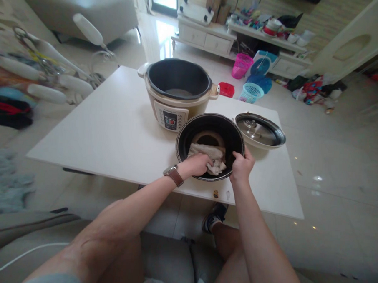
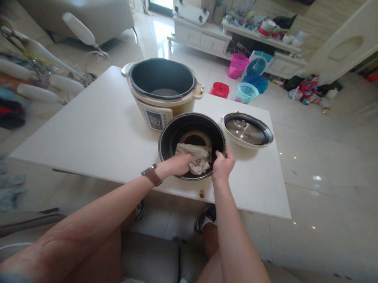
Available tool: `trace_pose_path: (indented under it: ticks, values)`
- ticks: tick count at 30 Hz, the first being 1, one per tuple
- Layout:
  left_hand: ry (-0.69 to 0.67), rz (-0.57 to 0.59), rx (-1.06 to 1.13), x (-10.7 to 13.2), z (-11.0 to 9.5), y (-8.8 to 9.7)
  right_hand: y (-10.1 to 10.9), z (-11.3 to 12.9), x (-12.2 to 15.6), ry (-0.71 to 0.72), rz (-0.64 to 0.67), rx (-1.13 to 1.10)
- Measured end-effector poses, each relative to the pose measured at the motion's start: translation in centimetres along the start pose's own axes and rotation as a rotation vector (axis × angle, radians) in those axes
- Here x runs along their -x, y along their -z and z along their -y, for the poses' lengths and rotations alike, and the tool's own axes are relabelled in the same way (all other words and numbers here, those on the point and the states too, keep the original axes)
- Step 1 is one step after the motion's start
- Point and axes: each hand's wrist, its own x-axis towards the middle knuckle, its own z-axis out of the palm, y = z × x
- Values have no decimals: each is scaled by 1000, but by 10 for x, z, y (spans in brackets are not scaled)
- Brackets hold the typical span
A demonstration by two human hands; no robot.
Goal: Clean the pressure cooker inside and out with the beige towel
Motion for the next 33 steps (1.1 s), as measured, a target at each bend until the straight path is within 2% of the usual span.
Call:
trace_pose_path:
  ticks: [3,5,7,9,11,14,16,19,22,28,30,33]
  values:
    - [67,-58,-19,3,2,8,0,-1,1,11,-12,18]
    - [80,-149,108,1,2,7,-2,2,4,41,-4,61]
    - [56,-215,325,-2,0,3,-4,5,6,58,7,99]
    - [-15,-212,524,-4,-1,-1,-5,7,7,57,11,113]
    - [-92,-139,591,-4,-2,-1,-4,8,7,55,1,104]
    - [-117,-1,440,4,-1,6,-3,7,6,61,-20,83]
    - [-89,27,283,11,0,12,-1,5,5,56,-32,71]
    - [-27,-73,87,20,-1,16,0,5,3,49,-40,55]
    - [6,-187,-2,24,-1,12,-1,7,6,107,-53,91]
    - [-1,-332,93,23,2,4,-12,17,25,296,-116,182]
    - [-32,-325,109,23,1,2,-13,21,27,310,-120,201]
    - [-130,-215,44,24,-1,0,-9,24,21,304,-119,221]
